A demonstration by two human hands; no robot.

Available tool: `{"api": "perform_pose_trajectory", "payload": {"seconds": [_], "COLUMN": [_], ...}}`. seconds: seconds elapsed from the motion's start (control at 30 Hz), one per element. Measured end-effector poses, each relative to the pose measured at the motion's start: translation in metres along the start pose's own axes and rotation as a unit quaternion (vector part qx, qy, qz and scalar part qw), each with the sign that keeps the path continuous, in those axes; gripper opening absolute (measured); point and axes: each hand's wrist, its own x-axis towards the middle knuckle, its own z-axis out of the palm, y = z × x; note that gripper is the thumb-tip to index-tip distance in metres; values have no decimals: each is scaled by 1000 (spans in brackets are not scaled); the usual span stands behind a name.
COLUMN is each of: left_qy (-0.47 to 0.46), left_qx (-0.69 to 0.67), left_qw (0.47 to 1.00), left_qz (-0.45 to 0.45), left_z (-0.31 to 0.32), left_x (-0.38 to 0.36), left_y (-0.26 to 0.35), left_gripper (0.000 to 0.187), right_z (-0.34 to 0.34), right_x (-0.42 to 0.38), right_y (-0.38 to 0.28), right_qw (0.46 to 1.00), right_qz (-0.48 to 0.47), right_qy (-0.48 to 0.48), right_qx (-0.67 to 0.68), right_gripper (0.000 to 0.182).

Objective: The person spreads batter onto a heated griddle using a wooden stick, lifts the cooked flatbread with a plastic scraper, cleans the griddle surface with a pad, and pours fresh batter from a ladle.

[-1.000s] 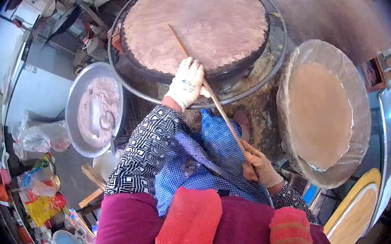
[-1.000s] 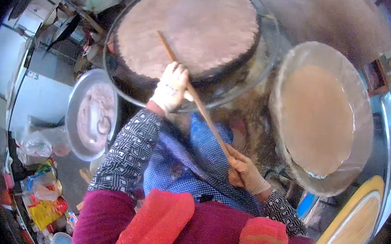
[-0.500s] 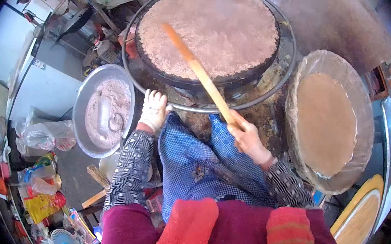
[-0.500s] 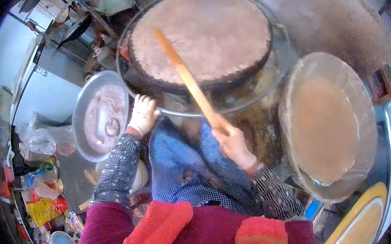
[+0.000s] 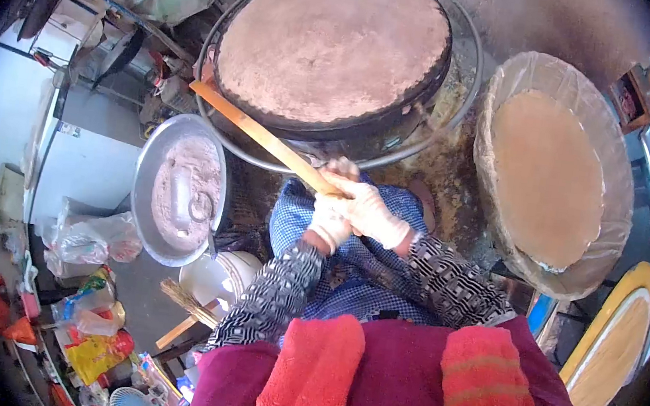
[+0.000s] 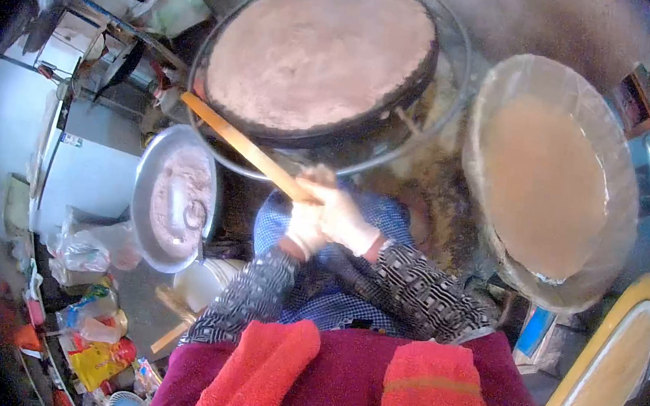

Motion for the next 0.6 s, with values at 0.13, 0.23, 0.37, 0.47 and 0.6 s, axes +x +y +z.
{"api": "perform_pose_trajectory", "payload": {"seconds": [0.13,0.23,0.37,0.47,0.6], "left_qy": [-30,35,-50,-119,-199], "left_qx": [166,252,303,250,384], "left_qw": [955,940,901,888,842], "left_qz": [244,226,307,368,322], "left_z": [-36,-51,-33,24,57], "left_x": [-31,10,115,178,215], "left_y": [72,92,144,154,121], "left_gripper": [60,71,93,95,93], "right_z": [-65,-112,-113,-92,-103], "right_x": [-58,-139,-215,-209,-176], "right_y": [-111,-122,-147,-160,-135], "right_qw": [965,965,953,908,902], "right_qz": [261,245,239,324,329], "right_qy": [-24,27,165,255,220], "right_qx": [-21,-89,-85,68,172], "right_gripper": [53,54,57,58,59]}}
